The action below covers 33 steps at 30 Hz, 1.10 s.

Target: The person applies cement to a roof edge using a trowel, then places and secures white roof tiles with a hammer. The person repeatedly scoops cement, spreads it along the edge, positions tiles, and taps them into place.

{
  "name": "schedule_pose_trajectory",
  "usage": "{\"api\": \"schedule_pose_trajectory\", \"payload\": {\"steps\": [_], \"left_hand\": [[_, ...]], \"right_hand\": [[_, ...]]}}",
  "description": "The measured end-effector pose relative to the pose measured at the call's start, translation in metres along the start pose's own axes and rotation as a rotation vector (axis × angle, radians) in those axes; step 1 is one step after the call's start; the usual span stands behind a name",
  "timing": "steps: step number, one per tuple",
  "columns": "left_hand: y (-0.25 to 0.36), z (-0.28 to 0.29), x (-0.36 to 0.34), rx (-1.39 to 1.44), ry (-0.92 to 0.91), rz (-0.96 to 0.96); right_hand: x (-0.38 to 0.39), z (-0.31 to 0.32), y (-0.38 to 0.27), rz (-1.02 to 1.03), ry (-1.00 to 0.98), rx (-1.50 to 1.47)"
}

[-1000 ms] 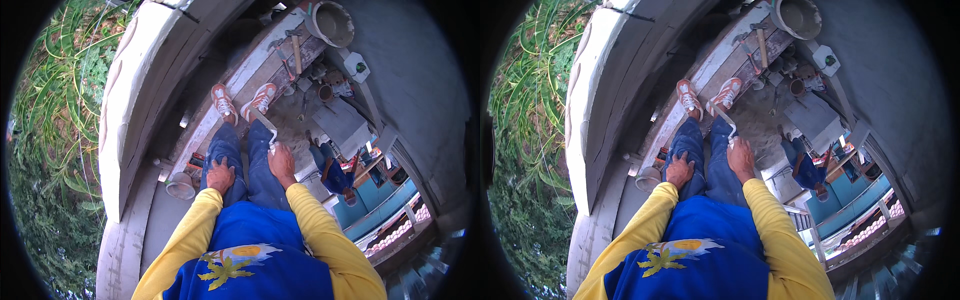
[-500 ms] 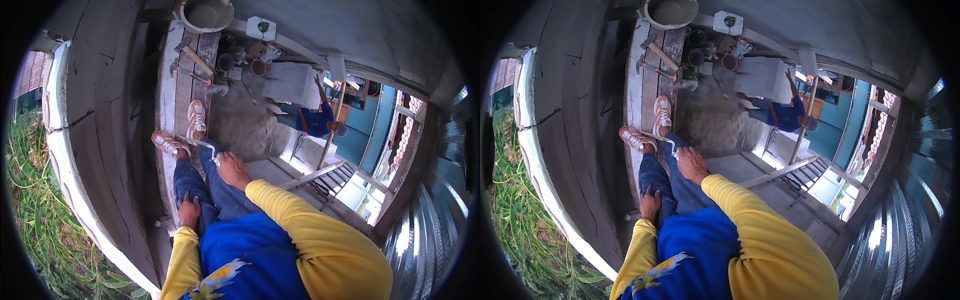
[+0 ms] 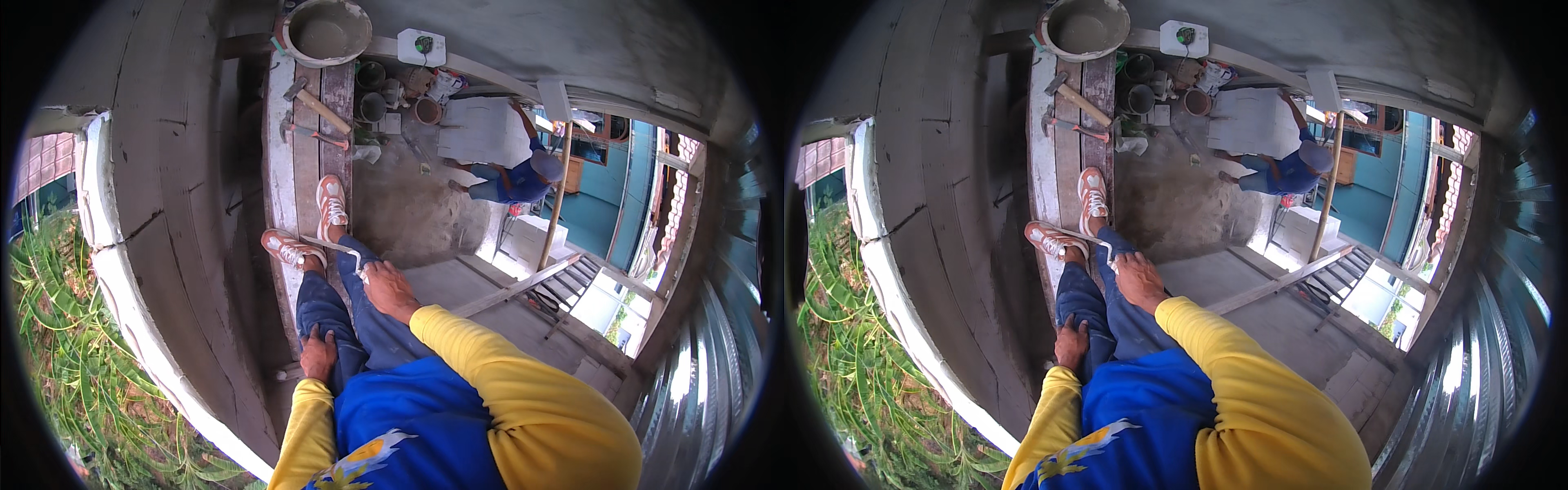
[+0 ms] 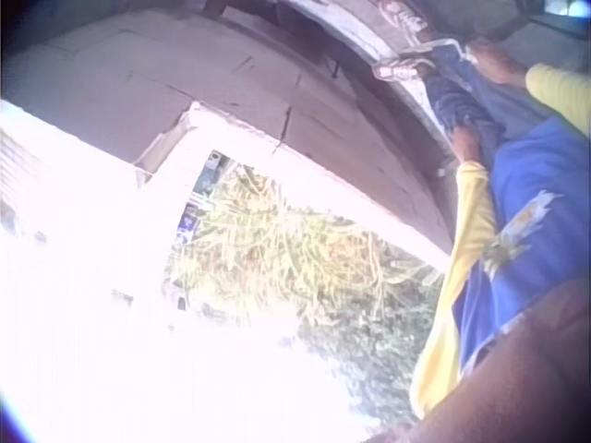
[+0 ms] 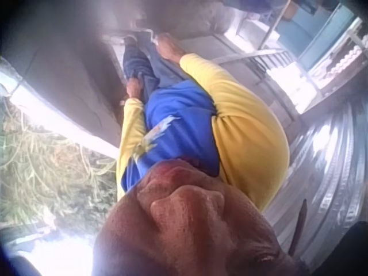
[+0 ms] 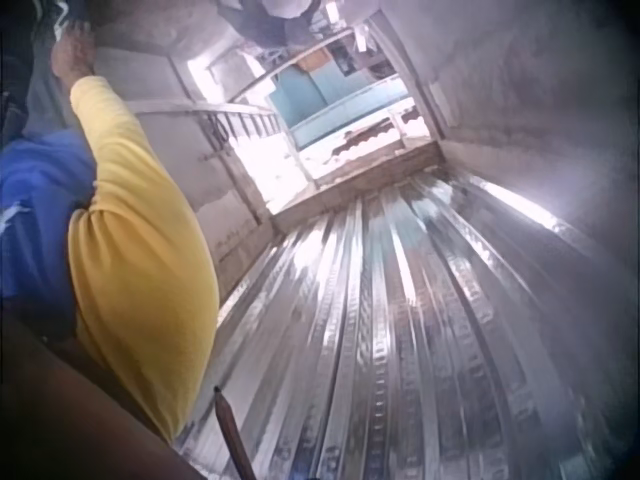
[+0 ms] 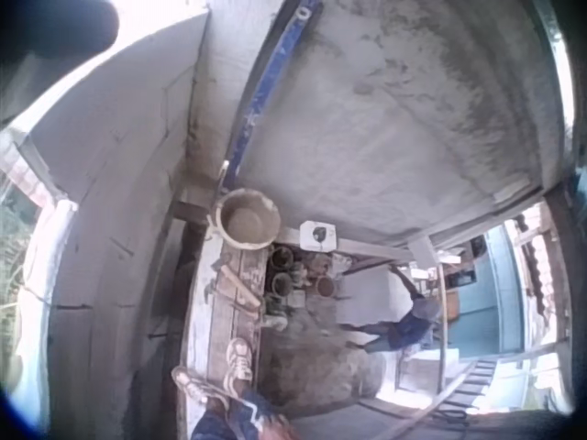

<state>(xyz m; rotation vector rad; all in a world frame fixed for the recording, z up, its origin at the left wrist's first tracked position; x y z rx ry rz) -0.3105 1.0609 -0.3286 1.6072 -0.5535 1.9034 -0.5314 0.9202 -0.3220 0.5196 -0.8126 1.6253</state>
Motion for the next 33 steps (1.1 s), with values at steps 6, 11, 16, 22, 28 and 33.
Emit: {"api": "schedule_pose_trajectory", "payload": {"steps": [6, 11, 16, 22, 28, 33], "left_hand": [[-0.003, 0.001, -0.001, 0.013, 0.003, 0.002], [0.006, 0.005, 0.004, 0.017, 0.001, 0.008], [0.001, 0.001, 0.0, 0.011, 0.004, -0.017], [0.003, 0.002, 0.0, 0.016, 0.004, -0.019], [0.002, 0.003, 0.0, 0.011, 0.018, -0.05], [0.005, 0.006, 0.001, 0.01, 0.006, -0.033]], "right_hand": [[0.0, 0.009, -0.004, -0.021, -0.026, -0.047], [-0.001, 0.011, -0.003, -0.021, -0.007, -0.038], [-0.001, 0.009, 0.0, -0.002, 0.014, -0.036], [-0.003, 0.009, 0.0, 0.0, 0.036, -0.04], [-0.004, 0.009, 0.0, -0.006, 0.025, -0.033], [-0.004, 0.01, -0.001, -0.015, 0.027, -0.024]]}}
Point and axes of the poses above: each hand's wrist, its own x-axis away from the middle knuckle, its own z-axis out of the back of the hand, y = z × x, the point moved 2 cm from there along -x, towards the middle knuckle, and after that the axes turned 1 degree about z, right-handed, at the moved point
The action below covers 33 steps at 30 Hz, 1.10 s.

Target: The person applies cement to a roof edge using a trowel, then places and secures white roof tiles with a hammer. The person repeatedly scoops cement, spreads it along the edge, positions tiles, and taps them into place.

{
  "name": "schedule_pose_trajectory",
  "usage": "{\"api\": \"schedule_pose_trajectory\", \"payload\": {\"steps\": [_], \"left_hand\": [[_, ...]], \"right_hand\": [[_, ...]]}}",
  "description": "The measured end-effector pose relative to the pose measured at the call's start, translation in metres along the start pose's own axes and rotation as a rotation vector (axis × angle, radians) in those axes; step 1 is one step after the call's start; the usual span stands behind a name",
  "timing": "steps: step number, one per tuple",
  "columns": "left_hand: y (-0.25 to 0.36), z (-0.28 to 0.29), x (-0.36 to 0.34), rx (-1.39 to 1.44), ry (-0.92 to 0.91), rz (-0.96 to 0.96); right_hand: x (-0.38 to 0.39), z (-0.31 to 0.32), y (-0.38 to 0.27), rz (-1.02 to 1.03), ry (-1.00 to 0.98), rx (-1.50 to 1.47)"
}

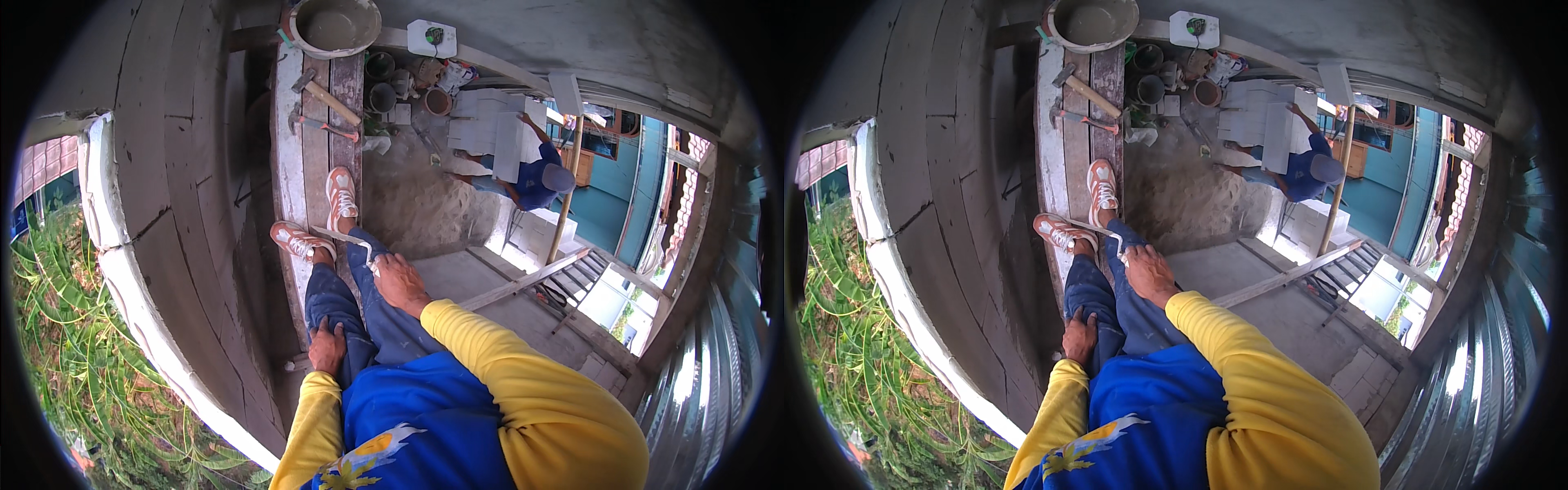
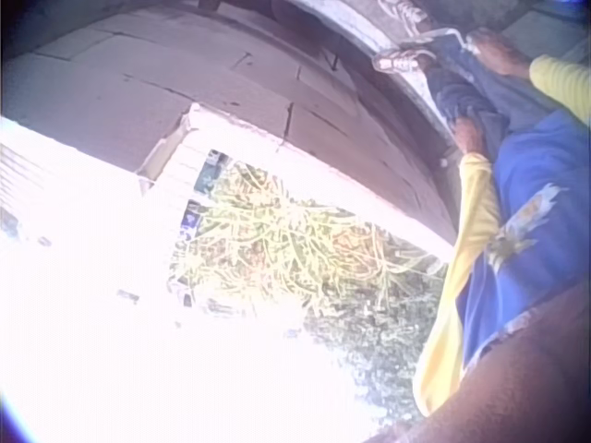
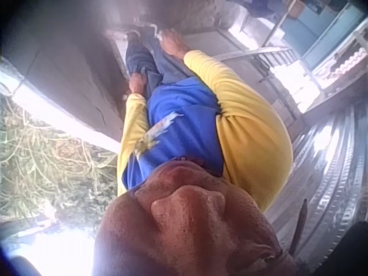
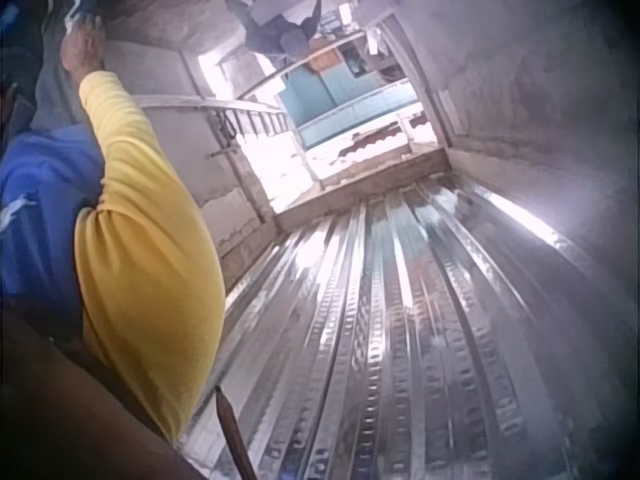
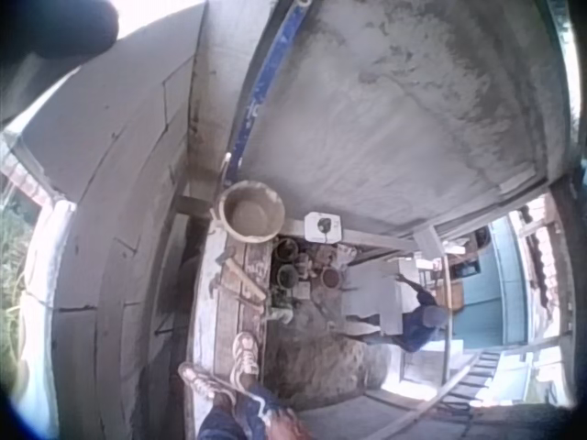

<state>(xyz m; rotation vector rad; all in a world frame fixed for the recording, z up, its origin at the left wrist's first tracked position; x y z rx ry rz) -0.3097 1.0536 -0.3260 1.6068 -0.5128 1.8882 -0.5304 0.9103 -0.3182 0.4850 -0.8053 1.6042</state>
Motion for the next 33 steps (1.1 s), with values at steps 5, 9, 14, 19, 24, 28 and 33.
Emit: {"api": "schedule_pose_trajectory", "payload": {"steps": [5, 9, 14, 19, 24, 28, 33], "left_hand": [[0.001, 0.002, 0.002, 0.014, -0.012, 0.009], [0.001, 0.001, 0.003, 0.012, -0.007, 0.018], [0.0, -0.001, 0.003, 0.023, -0.007, 0.041], [-0.004, -0.007, 0.001, 0.042, 0.023, 0.033], [-0.003, -0.005, 0.004, 0.071, 0.026, 0.035], [-0.005, -0.01, 0.001, 0.06, 0.025, 0.031], [-0.007, -0.012, 0.0, 0.068, 0.017, 0.036]], "right_hand": [[-0.002, 0.009, -0.006, -0.004, -0.021, 0.013], [-0.002, 0.009, -0.006, 0.012, -0.016, 0.017], [-0.006, 0.009, -0.006, 0.029, -0.039, 0.046], [-0.006, 0.011, -0.006, 0.056, -0.009, 0.051], [-0.009, 0.009, -0.004, 0.063, -0.021, 0.043], [-0.007, 0.006, -0.002, 0.067, 0.025, 0.045], [-0.007, 0.011, -0.008, 0.019, -0.027, 0.033]]}}
Point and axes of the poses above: each hand's wrist, its own x-axis away from the middle knuckle, its own z-axis out of the back of the hand, y = z × x, the point moved 2 cm from there along -x, towards the middle knuckle, and after that the axes turned 1 degree about z, right-handed, at the moved point
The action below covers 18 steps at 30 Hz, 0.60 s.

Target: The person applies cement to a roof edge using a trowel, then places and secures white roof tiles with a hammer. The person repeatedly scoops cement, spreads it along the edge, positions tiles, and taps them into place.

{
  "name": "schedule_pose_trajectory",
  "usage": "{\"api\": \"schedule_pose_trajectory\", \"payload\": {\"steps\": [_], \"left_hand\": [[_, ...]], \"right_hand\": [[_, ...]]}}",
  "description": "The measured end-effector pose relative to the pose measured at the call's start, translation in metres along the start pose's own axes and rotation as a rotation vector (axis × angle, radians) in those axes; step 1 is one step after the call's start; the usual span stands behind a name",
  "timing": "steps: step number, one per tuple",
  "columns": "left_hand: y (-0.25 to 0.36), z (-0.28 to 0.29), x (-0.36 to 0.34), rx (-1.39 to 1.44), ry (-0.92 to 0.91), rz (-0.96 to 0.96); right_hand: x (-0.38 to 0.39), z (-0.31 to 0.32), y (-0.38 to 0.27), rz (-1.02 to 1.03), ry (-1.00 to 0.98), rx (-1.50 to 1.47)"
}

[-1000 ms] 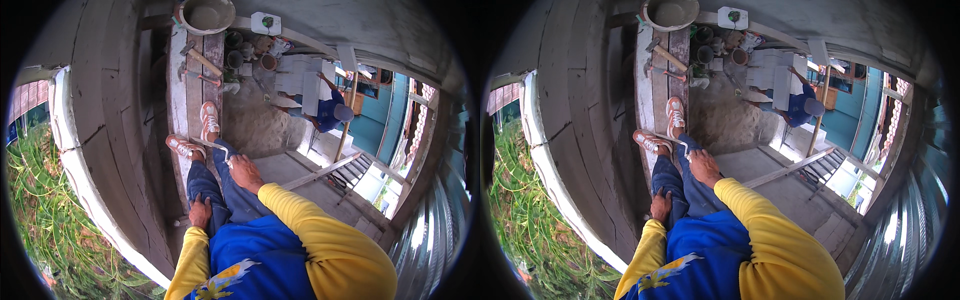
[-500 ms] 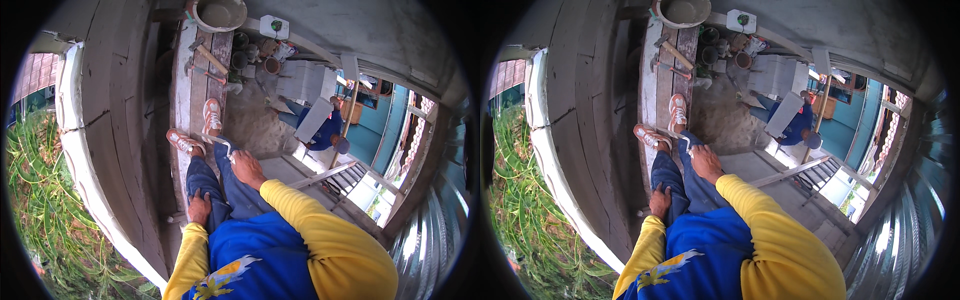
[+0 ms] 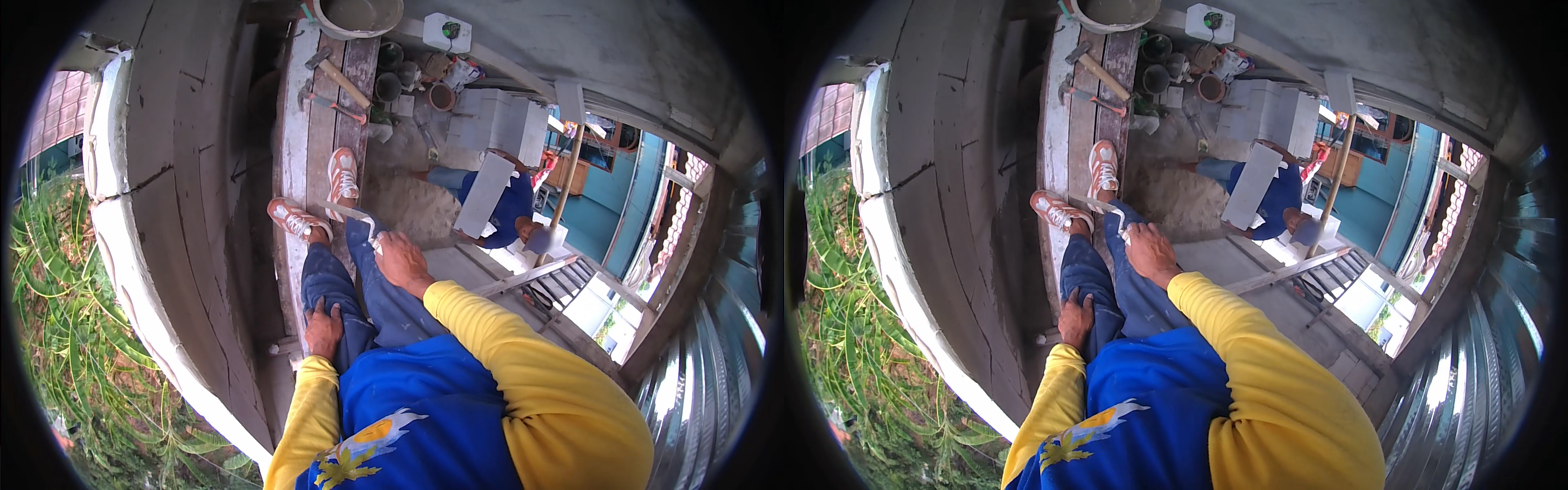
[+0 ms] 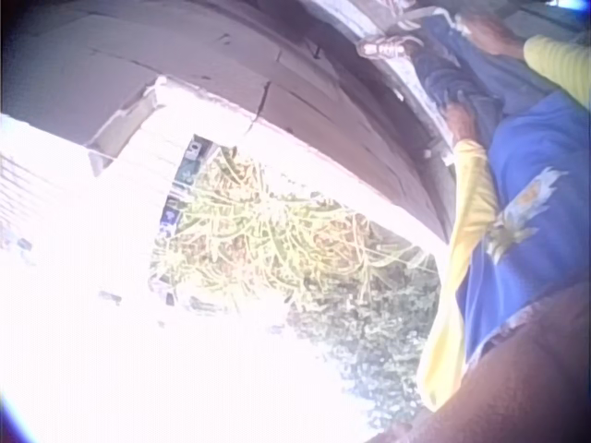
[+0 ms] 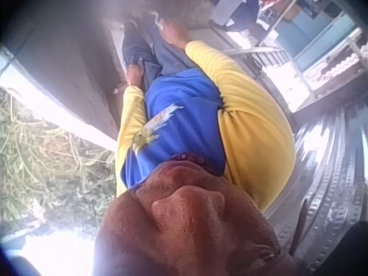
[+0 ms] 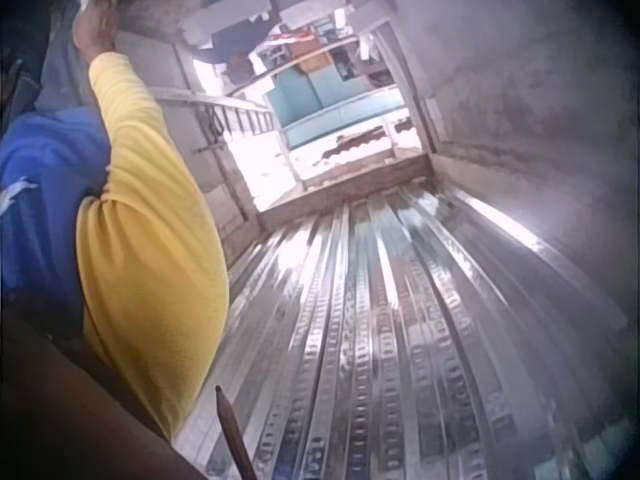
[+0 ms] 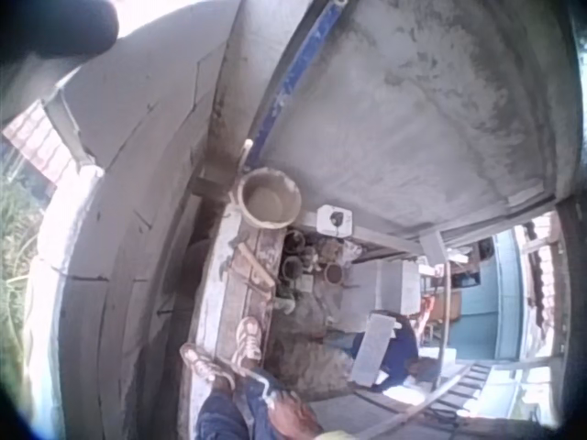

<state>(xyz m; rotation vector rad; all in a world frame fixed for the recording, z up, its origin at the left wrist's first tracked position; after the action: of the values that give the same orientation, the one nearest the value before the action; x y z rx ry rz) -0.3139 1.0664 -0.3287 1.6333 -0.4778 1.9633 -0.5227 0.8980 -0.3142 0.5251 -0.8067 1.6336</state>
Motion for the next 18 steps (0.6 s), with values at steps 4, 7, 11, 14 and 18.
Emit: {"api": "schedule_pose_trajectory", "payload": {"steps": [4, 7, 11, 14, 18], "left_hand": [[-0.001, 0.004, 0.0, 0.034, -0.021, 0.006], [0.002, 0.009, 0.001, 0.054, -0.047, 0.032], [-0.007, 0.004, -0.007, 0.12, -0.05, 0.053], [-0.013, 0.001, -0.009, 0.233, -0.103, 0.047], [-0.033, -0.022, -0.031, 0.464, -0.093, -0.026]], "right_hand": [[0.0, -0.005, 0.002, 0.01, -0.008, 0.003], [0.001, -0.002, -0.002, -0.043, -0.055, 0.039], [-0.006, -0.005, 0.003, -0.021, -0.034, 0.034], [-0.003, 0.014, -0.008, 0.001, -0.037, 0.04], [-0.018, 0.051, -0.026, 0.056, -0.063, 0.121]]}}
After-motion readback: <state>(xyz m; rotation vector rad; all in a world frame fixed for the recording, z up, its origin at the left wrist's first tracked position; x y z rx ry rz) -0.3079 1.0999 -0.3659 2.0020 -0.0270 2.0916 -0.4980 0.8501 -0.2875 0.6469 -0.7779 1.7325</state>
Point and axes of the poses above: each hand's wrist, its own x-axis away from the middle knuckle, its own z-axis out of the back of the hand, y = z × x, the point moved 2 cm from there along -x, towards the middle knuckle, and after that the axes turned 1 degree about z, right-handed, at the moved point
